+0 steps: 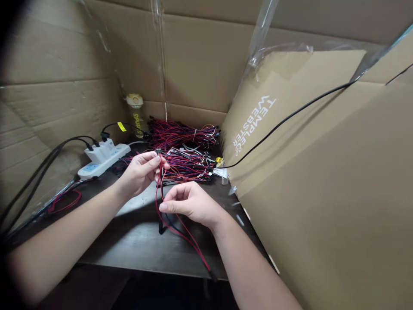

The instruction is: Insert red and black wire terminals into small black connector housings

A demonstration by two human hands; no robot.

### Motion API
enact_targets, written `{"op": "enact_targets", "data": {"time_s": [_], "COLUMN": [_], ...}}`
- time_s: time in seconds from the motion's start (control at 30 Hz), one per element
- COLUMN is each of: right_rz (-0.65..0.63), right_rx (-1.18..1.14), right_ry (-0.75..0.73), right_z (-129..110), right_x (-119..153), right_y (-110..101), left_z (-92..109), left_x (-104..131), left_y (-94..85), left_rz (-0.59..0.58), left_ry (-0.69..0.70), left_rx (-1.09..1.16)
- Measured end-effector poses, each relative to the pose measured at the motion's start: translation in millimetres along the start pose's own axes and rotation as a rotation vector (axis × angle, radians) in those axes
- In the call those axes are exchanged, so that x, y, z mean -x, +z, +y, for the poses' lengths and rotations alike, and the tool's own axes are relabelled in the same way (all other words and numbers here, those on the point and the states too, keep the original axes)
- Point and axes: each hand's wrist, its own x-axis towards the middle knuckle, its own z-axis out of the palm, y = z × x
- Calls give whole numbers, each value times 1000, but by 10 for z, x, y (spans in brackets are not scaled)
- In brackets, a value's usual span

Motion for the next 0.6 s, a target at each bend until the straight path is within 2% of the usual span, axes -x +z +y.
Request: {"op": "enact_targets", "data": {"time_s": [0.23, 0.5, 0.6], "right_rz": [40, 131, 67], "right_rx": [-34, -64, -92], "right_ry": [-100, -182, -267], "right_z": [-68, -54, -63], "right_x": [11, -2, -11], "right_y": [0, -3, 10], "left_z": [-37, 35, 57], "left_x": [39, 108, 140], "left_y": [-5, 19, 55], "left_rz": [-184, -458, -572], "left_ry": [-106, -113, -172], "left_rx": [36, 118, 116]}}
